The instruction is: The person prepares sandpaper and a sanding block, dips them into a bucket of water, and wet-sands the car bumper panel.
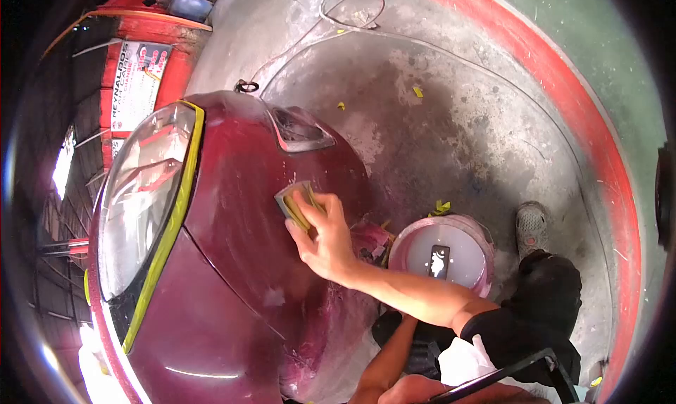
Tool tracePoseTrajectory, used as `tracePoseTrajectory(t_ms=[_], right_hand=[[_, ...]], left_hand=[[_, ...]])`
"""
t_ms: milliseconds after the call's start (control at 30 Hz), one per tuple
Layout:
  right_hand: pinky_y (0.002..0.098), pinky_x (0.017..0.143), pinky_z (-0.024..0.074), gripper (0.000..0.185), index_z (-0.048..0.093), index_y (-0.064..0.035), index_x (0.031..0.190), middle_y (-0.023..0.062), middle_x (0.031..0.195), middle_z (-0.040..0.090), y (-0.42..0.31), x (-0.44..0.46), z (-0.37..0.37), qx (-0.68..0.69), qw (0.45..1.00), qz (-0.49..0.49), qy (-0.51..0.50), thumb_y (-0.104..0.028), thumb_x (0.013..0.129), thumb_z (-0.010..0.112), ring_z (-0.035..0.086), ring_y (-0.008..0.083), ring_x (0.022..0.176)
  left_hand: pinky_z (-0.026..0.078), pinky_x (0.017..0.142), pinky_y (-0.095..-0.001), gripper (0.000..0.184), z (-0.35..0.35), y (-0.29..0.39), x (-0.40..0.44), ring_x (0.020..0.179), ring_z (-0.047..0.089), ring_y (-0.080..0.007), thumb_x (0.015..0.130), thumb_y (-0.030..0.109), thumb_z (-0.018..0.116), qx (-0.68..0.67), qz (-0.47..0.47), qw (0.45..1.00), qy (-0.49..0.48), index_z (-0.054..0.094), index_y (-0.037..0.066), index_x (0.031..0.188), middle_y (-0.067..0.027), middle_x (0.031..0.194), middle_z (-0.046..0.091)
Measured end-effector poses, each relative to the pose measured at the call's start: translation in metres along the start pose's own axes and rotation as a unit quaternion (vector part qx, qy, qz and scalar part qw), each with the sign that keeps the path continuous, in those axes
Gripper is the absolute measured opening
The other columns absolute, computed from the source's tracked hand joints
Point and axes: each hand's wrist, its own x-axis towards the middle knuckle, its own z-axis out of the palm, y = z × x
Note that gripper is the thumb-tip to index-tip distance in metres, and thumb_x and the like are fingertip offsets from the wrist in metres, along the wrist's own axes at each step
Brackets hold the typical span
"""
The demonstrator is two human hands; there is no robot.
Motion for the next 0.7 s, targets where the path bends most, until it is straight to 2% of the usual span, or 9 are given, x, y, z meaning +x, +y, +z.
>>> tracePoseTrajectory(t_ms=[33, 133, 267, 300, 367, 433, 567, 600, 700], right_hand=[[0.0443, 0.087, 0.0469, 0.053, 0.057, -0.0091, 0.136, 0.0186, 0.107, 0.056, 0.006, 0.002, 0.004, -0.004, 1.000, -0.021, 0.007, -0.010, 0.085, 0.071, 0.055, 0.0336, 0.102], [0.0383, 0.082, 0.0479, 0.047, 0.062, -0.0032, 0.130, 0.0155, 0.106, 0.058, 0.013, 0.067, 0.016, -0.073, 0.992, 0.100, -0.005, -0.011, 0.085, 0.072, 0.057, 0.0289, 0.097], [0.0373, 0.090, 0.0502, 0.049, 0.062, -0.0055, 0.131, 0.0160, 0.113, 0.058, -0.002, 0.005, 0.007, 0.004, 1.000, 0.026, -0.010, -0.004, 0.083, 0.072, 0.059, 0.0281, 0.105], [0.0424, 0.093, 0.0465, 0.051, 0.061, -0.0089, 0.133, 0.0182, 0.120, 0.057, -0.011, -0.006, 0.002, 0.027, 0.999, 0.013, -0.027, -0.010, 0.083, 0.072, 0.054, 0.0351, 0.112], [0.0441, 0.093, 0.0460, 0.051, 0.059, -0.0087, 0.134, 0.0192, 0.120, 0.057, 0.003, 0.014, 0.002, 0.010, 0.999, -0.016, -0.027, -0.011, 0.085, 0.071, 0.055, 0.0365, 0.110], [0.0450, 0.090, 0.0461, 0.046, 0.060, -0.0089, 0.133, 0.0194, 0.113, 0.058, 0.015, 0.061, 0.008, -0.026, 0.993, 0.108, -0.050, -0.014, 0.088, 0.069, 0.055, 0.0360, 0.103], [0.0433, 0.091, 0.0473, 0.044, 0.062, -0.0088, 0.130, 0.0188, 0.114, 0.059, -0.012, 0.033, -0.005, 0.060, 0.992, 0.091, -0.061, -0.011, 0.087, 0.069, 0.057, 0.0309, 0.105], [0.0422, 0.095, 0.0472, 0.047, 0.061, -0.0103, 0.132, 0.0201, 0.121, 0.059, -0.003, 0.002, 0.000, 0.015, 0.999, -0.002, -0.033, -0.008, 0.086, 0.069, 0.057, 0.0307, 0.110], [0.0435, 0.095, 0.0465, 0.050, 0.059, -0.0123, 0.136, 0.0195, 0.125, 0.058, 0.003, 0.019, -0.003, -0.042, 0.998, -0.012, -0.044, -0.008, 0.087, 0.069, 0.057, 0.0357, 0.110]], left_hand=[[0.049, 0.090, -0.0536, 0.050, -0.001, -0.002, -0.003, 0.112, 0.057, -0.0491, 0.097, 0.028, 0.053, 0.001, -0.005, 1.000, 0.002, 0.046, -0.006, 0.133, -0.0336, 0.123, 0.056], [0.049, 0.090, -0.0538, 0.051, -0.001, 0.001, -0.002, 0.112, 0.057, -0.0490, 0.097, 0.028, 0.053, 0.001, -0.017, 1.000, 0.006, 0.045, -0.006, 0.133, -0.0336, 0.123, 0.056], [0.049, 0.090, -0.0539, 0.051, 0.000, 0.000, 0.001, 0.112, 0.057, -0.0490, 0.097, 0.028, 0.053, 0.000, -0.011, 1.000, 0.001, 0.045, -0.006, 0.133, -0.0337, 0.123, 0.056], [0.049, 0.090, -0.0539, 0.051, -0.001, 0.001, 0.001, 0.112, 0.057, -0.0490, 0.097, 0.029, 0.053, 0.001, -0.011, 1.000, 0.003, 0.045, -0.006, 0.133, -0.0337, 0.124, 0.056], [0.049, 0.090, -0.0540, 0.051, -0.004, 0.001, 0.000, 0.112, 0.057, -0.0490, 0.097, 0.029, 0.053, 0.005, -0.021, 1.000, 0.005, 0.044, -0.006, 0.133, -0.0337, 0.124, 0.056], [0.049, 0.090, -0.0541, 0.051, -0.005, 0.004, 0.001, 0.112, 0.057, -0.0490, 0.097, 0.029, 0.053, 0.009, -0.033, 0.999, 0.010, 0.044, -0.006, 0.134, -0.0337, 0.124, 0.056], [0.049, 0.090, -0.0548, 0.053, 0.001, 0.004, 0.009, 0.111, 0.058, -0.0491, 0.097, 0.030, 0.052, 0.008, 0.002, 1.000, 0.007, 0.043, -0.006, 0.135, -0.0341, 0.123, 0.056], [0.049, 0.089, -0.0551, 0.053, 0.003, 0.001, 0.011, 0.111, 0.058, -0.0492, 0.098, 0.030, 0.052, 0.007, 0.021, 1.000, 0.005, 0.042, -0.006, 0.135, -0.0343, 0.123, 0.056], [0.049, 0.088, -0.0561, 0.055, 0.000, -0.013, 0.004, 0.110, 0.058, -0.0495, 0.098, 0.032, 0.050, 0.006, 0.062, 0.998, 0.001, 0.039, -0.006, 0.136, -0.0349, 0.122, 0.057]])
